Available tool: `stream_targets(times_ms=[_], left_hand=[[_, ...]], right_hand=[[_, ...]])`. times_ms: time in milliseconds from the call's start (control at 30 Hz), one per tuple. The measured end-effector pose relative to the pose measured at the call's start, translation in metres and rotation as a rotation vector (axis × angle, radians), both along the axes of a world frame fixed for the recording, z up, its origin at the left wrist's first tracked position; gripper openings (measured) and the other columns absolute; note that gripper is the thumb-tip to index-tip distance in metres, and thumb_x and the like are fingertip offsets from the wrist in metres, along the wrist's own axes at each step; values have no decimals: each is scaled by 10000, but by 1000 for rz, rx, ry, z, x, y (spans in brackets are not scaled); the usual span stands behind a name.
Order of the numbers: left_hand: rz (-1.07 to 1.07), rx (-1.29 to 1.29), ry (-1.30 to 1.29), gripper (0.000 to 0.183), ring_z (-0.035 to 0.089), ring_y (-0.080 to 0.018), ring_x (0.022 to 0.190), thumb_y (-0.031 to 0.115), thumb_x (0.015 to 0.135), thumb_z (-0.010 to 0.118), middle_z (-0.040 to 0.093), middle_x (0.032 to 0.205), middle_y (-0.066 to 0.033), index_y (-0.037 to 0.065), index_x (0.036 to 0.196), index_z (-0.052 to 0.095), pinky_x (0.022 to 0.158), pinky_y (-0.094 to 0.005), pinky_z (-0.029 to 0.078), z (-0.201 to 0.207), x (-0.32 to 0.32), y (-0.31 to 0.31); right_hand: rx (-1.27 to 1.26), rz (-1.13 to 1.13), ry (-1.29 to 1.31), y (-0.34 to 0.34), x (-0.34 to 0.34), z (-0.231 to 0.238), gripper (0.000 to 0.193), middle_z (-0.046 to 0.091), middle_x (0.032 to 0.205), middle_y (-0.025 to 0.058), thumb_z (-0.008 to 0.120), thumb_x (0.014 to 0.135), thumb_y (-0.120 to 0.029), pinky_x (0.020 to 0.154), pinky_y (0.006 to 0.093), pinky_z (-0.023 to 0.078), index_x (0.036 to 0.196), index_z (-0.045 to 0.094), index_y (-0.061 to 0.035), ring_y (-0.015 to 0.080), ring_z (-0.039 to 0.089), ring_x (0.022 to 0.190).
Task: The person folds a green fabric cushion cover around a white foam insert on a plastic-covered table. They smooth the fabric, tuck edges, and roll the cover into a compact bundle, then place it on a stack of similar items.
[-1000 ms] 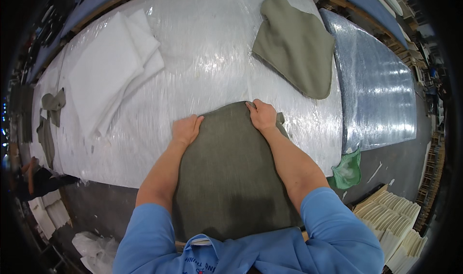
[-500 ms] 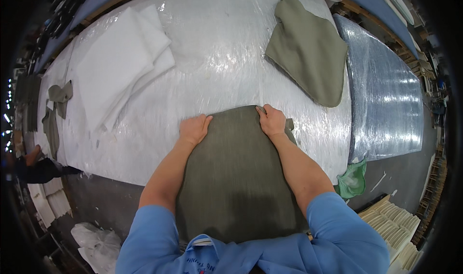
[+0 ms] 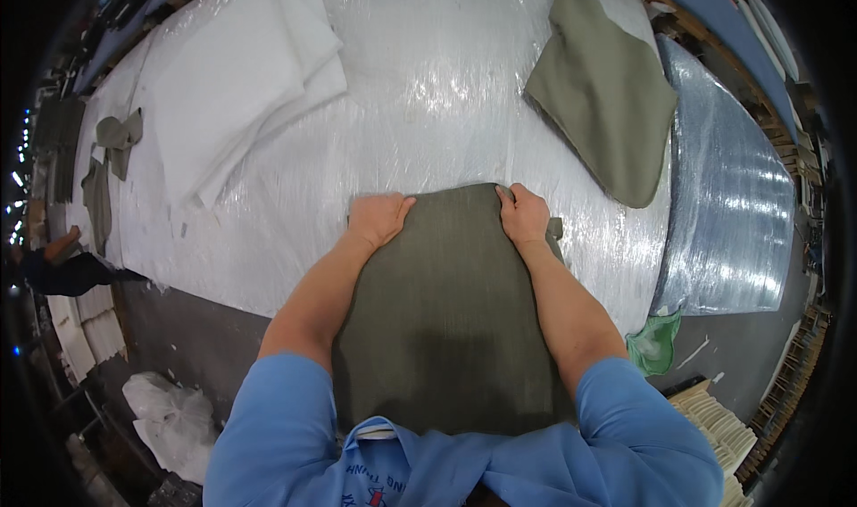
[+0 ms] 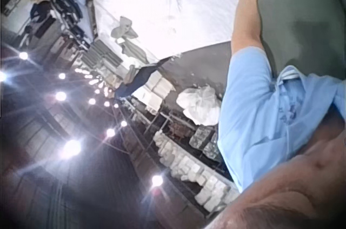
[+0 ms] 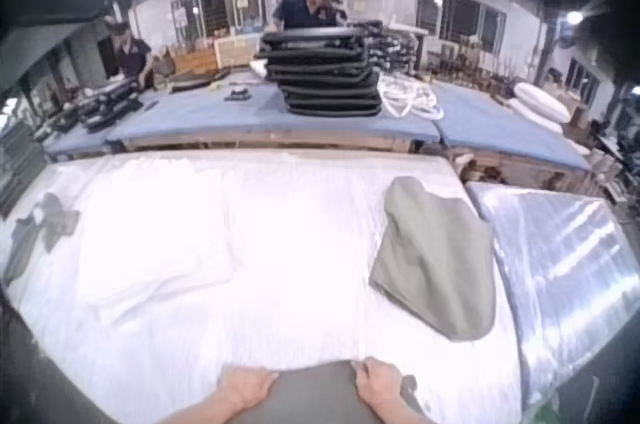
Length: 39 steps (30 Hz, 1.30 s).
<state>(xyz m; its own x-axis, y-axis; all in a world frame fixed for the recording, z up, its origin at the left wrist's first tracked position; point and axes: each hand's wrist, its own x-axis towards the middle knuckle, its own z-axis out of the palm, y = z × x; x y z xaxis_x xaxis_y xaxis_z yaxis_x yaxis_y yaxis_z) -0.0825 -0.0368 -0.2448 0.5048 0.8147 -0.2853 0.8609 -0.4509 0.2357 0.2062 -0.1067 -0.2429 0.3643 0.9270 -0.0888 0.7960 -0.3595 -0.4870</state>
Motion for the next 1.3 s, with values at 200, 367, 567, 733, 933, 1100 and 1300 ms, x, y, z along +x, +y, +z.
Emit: stream_targets(times_ms=[200, 367, 567, 733, 933, 1100, 1300], left_hand=[[42, -40, 34, 570, 681, -324, 651, 492, 1091, 388, 702, 705, -134, 81, 844, 696, 624, -463, 528, 4, -2, -8], [67, -124, 22, 589, 681, -339, 673, 514, 1089, 376, 708, 732, -140, 80, 858, 699, 653, -457, 530, 4, 3, 3], [55, -76, 19, 453, 684, -336, 852, 441, 1070, 469, 719, 869, -145, 71, 929, 689, 790, -460, 516, 22, 3, -3], [356, 289, -421, 398, 645, -353, 1013, 366, 973, 661, 681, 1064, -172, 62, 1230, 641, 1017, -499, 409, 45, -55, -9], [1011, -902, -722, 574, 628, -258, 1054, 539, 1039, 528, 642, 1282, -125, 111, 1421, 549, 911, -441, 518, 100, -183, -95], [1421, -1436, -1259, 739, 598, -267, 1239, 607, 1050, 473, 579, 1384, -147, 94, 1571, 366, 1057, -437, 498, 122, -148, -190], [1485, -1670, -1567, 732, 577, -265, 1270, 593, 1059, 460, 557, 1416, -144, 93, 1581, 347, 1068, -430, 489, 79, -52, -230]], right_hand=[[19, -7, 8, -7, -4, 4, 420, 660, 708, 196, 676, 952, -418, 623, 517, 493, 753, 617, -53, 433, 650, 689], [-74, 9, -21, -4, -3, -3, 413, 659, 704, 192, 659, 959, -412, 625, 516, 492, 760, 627, -52, 430, 649, 687], [-196, 95, -61, -4, -4, 15, 333, 723, 929, 181, 670, 941, -393, 782, 491, 525, 876, 701, -67, 388, 680, 878], [-192, 251, -176, -37, 10, 82, 465, 641, 1323, 143, 703, 924, -422, 1017, 497, 463, 1282, 668, -127, 318, 596, 1236], [-411, 720, 387, -113, -9, 197, 658, 497, 1526, 191, 656, 961, -484, 1175, 514, 363, 1485, 525, -108, 336, 463, 1429], [-595, 948, 223, -105, -90, 203, 764, 203, 1710, 155, 395, 1041, -616, 1252, 588, 166, 1640, 278, -156, 307, 169, 1590], [-697, 814, 234, -24, -119, 105, 819, 148, 1736, 95, 225, 1039, -704, 1253, 615, 126, 1665, 205, -178, 285, 132, 1600]])
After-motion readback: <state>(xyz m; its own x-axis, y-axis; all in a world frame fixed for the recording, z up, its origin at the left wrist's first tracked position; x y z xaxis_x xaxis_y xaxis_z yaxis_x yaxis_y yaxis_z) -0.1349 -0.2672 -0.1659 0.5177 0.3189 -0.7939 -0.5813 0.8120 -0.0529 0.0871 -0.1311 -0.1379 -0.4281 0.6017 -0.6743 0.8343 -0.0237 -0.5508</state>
